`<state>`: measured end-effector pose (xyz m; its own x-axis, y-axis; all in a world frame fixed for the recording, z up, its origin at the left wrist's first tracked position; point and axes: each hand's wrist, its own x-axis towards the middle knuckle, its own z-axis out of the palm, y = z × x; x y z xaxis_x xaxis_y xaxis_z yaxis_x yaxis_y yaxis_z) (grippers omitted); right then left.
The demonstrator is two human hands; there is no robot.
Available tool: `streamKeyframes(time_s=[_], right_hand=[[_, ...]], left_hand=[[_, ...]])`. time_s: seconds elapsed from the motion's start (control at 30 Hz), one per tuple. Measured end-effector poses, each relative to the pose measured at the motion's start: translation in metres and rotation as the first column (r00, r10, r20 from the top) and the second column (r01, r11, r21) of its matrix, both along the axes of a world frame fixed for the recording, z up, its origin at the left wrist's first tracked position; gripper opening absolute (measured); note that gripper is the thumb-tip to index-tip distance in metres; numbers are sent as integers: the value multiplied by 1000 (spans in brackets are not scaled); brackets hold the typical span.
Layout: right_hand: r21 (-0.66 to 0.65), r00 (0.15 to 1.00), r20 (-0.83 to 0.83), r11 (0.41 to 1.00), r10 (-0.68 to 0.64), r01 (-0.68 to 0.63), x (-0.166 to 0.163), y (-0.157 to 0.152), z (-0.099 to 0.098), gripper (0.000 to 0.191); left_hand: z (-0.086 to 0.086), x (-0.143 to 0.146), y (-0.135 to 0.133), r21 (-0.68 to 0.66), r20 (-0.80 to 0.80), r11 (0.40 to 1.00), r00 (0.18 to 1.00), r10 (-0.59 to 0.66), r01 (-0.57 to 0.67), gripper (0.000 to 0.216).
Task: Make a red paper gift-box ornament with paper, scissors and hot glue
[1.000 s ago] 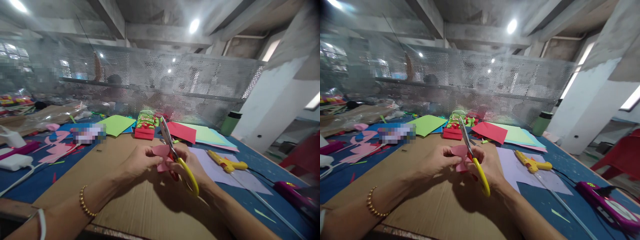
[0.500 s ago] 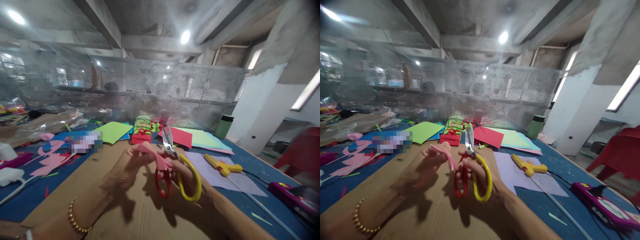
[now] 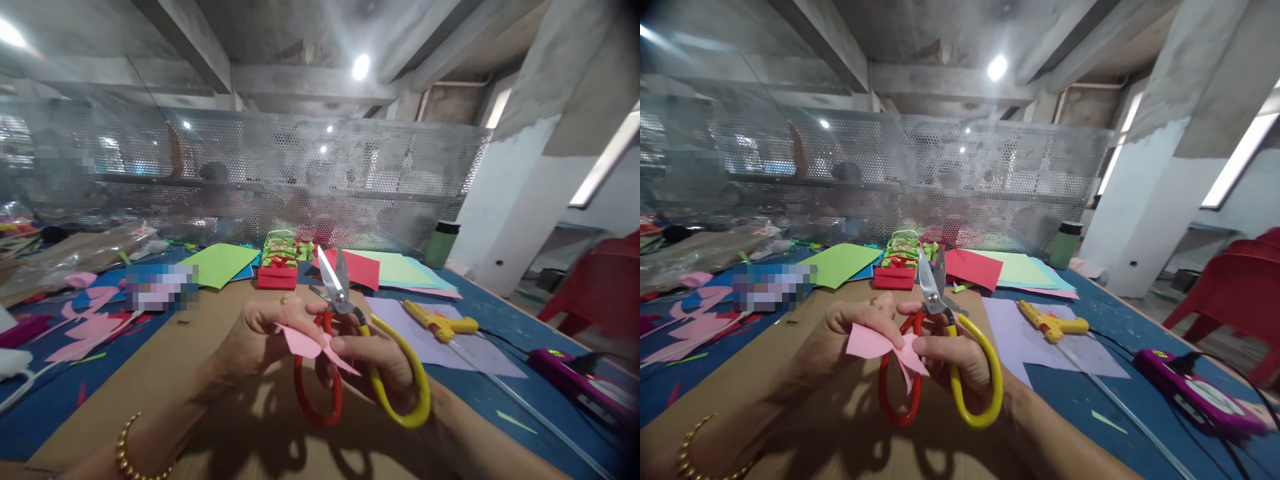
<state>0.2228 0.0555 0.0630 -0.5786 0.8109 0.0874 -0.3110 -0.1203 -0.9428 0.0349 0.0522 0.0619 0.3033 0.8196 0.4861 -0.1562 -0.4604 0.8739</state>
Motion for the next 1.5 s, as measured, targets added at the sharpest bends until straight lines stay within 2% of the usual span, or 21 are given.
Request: streamKeyframes(time_s=[0.07,0.1,0.17,0.23,0.27,0.33,0.37,0.47,0.53,0.63,0.77,0.93,1.13,1.33,1.5], right_hand=[[66,999,19,997,-35,33,-1,1,-1,45],[119,998,27,991,-56,53,-1,2,-2,43],[254,988,56,959,-145,126,1,5,-6,38],[413,944,87,874,-317,255,5,8,-10,35],[485,908,93,815,-408,316,6,9,-10,35],[598,823,84,689,-562,410,9,10,-10,35],[640,783,76,633,-617,436,9,10,-9,34],[723,692,37,497,-721,479,6,9,-5,29],[743,659,21,453,-752,493,4,9,-4,30],[731,653,19,456,-757,508,2,10,-7,33],[730,643,37,460,-765,506,2,12,-11,33],[727,644,37,462,-764,507,1,12,-17,35],[771,626,39,422,-779,477,1,12,-22,35],[746,655,53,466,-754,476,2,14,-27,38],[735,649,70,479,-757,480,2,13,-27,37]], left_hand=[[1,-1,1,-29,-8,998,999,-48,48,2],[1,-2,1,-51,11,996,998,-69,70,6],[0,-3,4,-130,55,987,995,-86,92,28],[-1,-3,6,-229,93,970,994,-64,84,46],[-2,-2,8,-273,114,959,992,-48,78,45],[-5,-1,11,-341,189,935,981,-37,101,29],[-6,1,12,-368,239,918,969,-60,148,31],[-10,6,13,-395,350,851,913,-210,347,58],[-12,10,11,-373,373,851,900,-227,369,54],[-15,15,9,-387,376,881,919,-120,273,35],[-20,19,11,-441,404,871,914,-22,216,29],[-22,25,11,-447,393,861,918,-54,242,31],[-24,29,13,-413,326,903,945,24,119,29],[-29,28,17,-428,293,903,951,93,44,29],[-27,28,15,-403,273,915,954,120,0,30]])
